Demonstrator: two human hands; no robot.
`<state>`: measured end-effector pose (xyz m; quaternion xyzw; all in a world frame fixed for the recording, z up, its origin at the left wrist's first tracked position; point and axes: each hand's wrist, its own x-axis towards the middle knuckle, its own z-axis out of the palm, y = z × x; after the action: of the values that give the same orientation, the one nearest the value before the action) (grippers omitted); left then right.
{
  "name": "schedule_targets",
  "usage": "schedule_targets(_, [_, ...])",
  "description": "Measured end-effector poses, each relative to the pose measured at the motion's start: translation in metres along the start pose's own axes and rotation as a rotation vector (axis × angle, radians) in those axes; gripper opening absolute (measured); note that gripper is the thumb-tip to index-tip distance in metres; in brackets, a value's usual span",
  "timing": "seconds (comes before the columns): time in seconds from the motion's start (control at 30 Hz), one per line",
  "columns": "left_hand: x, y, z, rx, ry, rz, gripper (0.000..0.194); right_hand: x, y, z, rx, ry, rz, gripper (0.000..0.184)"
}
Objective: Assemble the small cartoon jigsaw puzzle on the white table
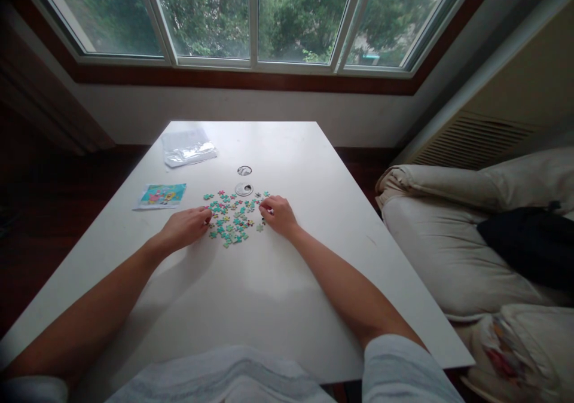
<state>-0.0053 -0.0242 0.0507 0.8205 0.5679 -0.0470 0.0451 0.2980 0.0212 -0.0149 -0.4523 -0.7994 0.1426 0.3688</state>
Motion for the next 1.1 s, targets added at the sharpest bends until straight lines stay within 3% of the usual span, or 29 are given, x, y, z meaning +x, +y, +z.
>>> schedule_targets(0.13, [0.003,-0.007,0.002,-0.059,-0.043,-0.011,0.003,0.000,0.001,0.001,0.001,-0.011,-0.002,0.011])
schedule_targets(0.5, [0.005,-0.007,0.006,-0.101,-0.031,-0.010,0.003,0.000,0.002,0.002,0.011,-0.029,-0.024,0.011])
schedule_targets(1.1, [0.002,0.010,0.005,0.033,0.079,-0.138,0.019,0.000,0.001,0.002,0.007,-0.038,-0.030,0.012])
